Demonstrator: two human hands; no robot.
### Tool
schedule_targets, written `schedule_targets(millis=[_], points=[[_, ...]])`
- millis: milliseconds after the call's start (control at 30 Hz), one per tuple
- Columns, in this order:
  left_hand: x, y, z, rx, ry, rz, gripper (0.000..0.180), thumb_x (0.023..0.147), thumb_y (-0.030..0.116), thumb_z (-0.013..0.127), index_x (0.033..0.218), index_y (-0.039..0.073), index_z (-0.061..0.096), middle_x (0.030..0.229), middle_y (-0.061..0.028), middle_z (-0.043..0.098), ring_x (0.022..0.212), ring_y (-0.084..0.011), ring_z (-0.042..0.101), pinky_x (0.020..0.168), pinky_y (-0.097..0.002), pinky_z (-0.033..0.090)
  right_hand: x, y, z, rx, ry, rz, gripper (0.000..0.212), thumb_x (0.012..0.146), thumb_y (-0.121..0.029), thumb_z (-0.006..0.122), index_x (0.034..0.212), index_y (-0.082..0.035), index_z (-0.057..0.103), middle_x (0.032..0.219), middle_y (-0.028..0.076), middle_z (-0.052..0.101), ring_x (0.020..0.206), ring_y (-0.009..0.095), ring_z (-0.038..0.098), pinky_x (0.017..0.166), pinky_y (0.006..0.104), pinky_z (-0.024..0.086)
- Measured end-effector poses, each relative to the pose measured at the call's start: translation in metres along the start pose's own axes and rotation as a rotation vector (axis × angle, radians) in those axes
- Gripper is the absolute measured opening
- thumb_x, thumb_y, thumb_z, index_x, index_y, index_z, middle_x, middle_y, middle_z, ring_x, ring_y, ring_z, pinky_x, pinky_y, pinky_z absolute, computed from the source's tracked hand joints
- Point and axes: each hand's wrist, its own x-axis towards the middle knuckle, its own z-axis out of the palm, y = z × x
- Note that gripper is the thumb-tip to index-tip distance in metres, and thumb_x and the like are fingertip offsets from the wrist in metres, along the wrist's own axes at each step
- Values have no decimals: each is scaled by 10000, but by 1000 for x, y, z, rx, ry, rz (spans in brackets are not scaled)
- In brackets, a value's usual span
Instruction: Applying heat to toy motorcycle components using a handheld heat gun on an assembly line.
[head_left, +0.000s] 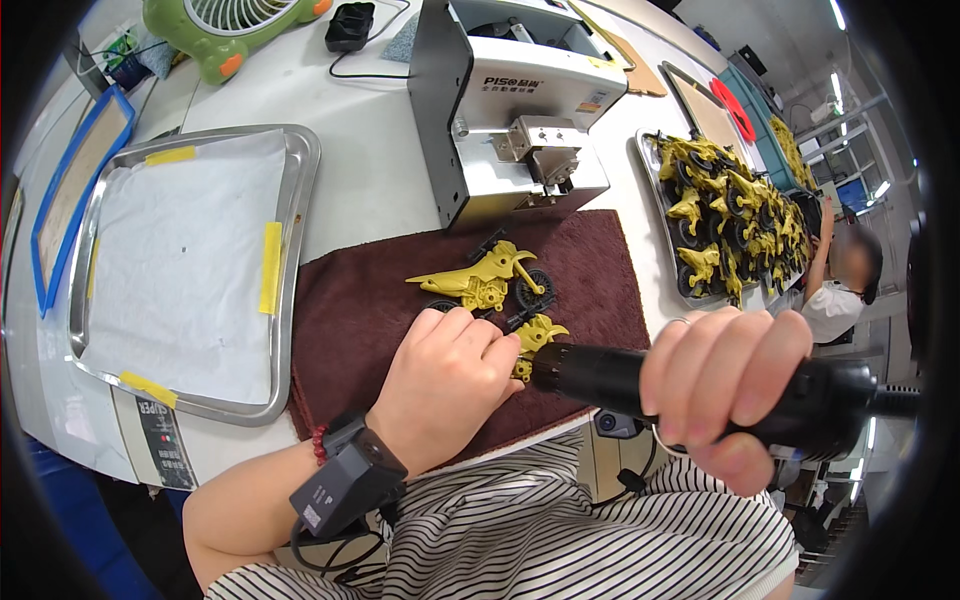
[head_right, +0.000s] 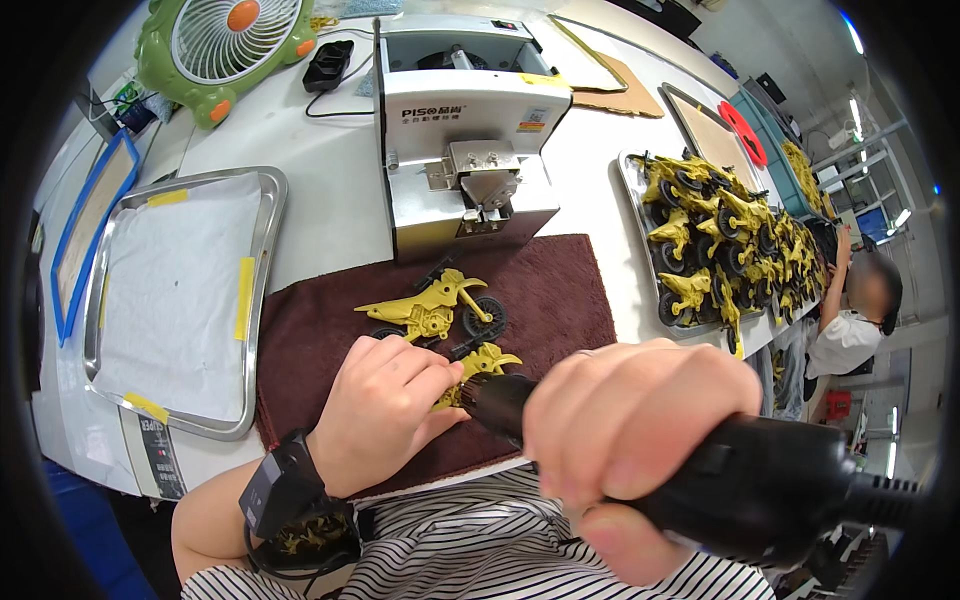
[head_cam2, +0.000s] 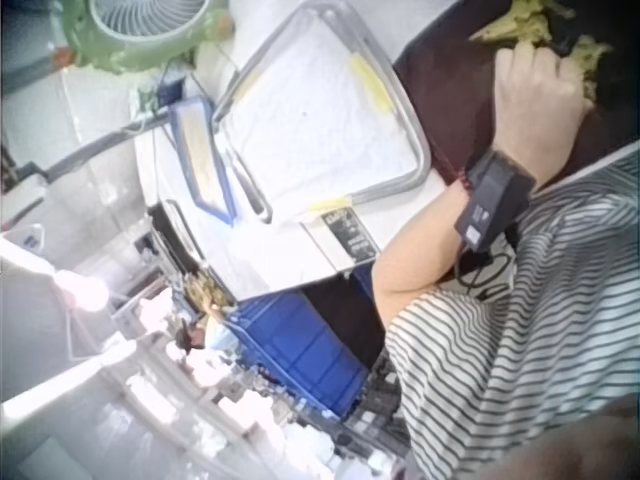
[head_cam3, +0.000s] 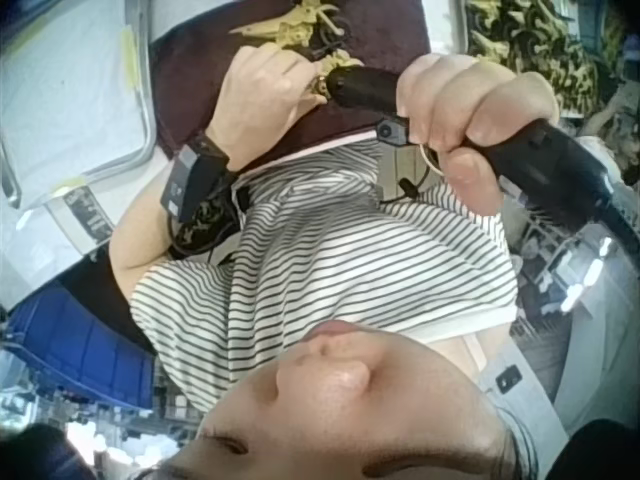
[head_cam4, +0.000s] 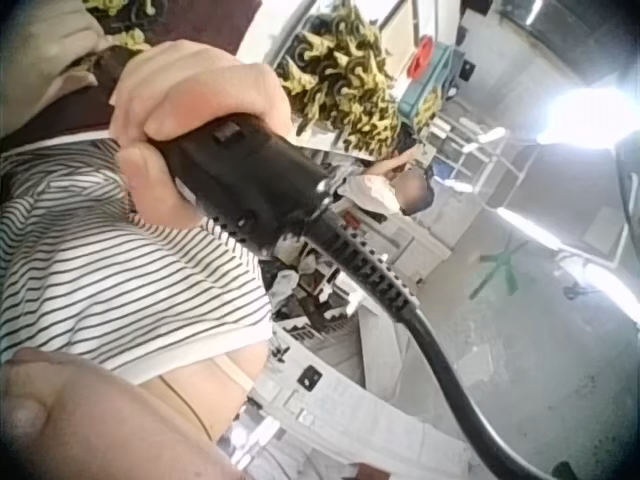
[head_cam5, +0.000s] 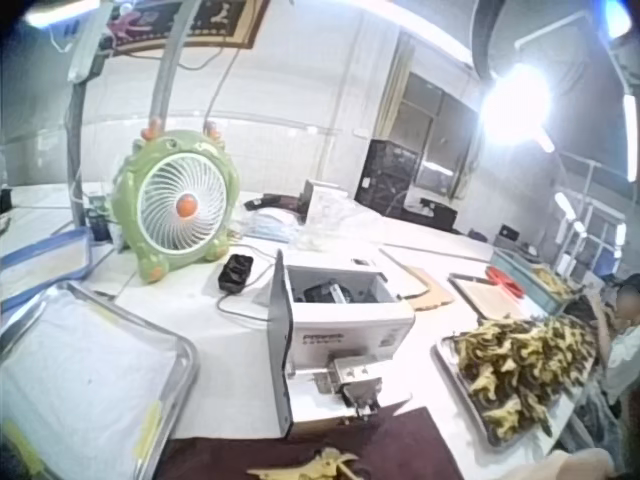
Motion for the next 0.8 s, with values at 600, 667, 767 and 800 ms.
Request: schedule_targets(millis=[600, 667, 767, 800], points=[[-3, -1, -1, 36, -26, -28, 358, 595, 157, 736, 913, 63, 604, 847, -9, 562, 799, -182, 510, 701, -318, 368, -1, 5, -2, 11, -90, 30, 260, 695, -45, 671, 821, -69, 444, 650, 29, 560, 547, 144, 579, 539, 271, 493], [-1, 0, -1, 31, -21, -20, 359, 594, 159, 737, 914, 63, 605, 847, -9, 562, 797, -183, 509, 699, -318, 367, -3, 2, -1, -3, -84, 22, 258, 697, -44, 670, 822, -67, 445, 649, 31, 561, 544, 144, 579, 537, 269, 493], [3, 3, -2, 22, -29, 7, 356, 598, 170, 736, 912, 64, 607, 841, -8, 561, 793, -183, 507, 696, -316, 366, -3, -4, 2, -21, -50, -9, 257, 698, -42, 670, 824, -65, 446, 656, 32, 564, 547, 143, 581, 531, 263, 493], [1, 1, -3, 43, -43, -24, 351, 602, 179, 734, 910, 64, 608, 836, -8, 561, 791, -183, 506, 695, -315, 366, 0, 2, 1, 24, -44, -32, 258, 697, -41, 671, 824, -65, 447, 663, 32, 565, 553, 143, 584, 527, 258, 493]])
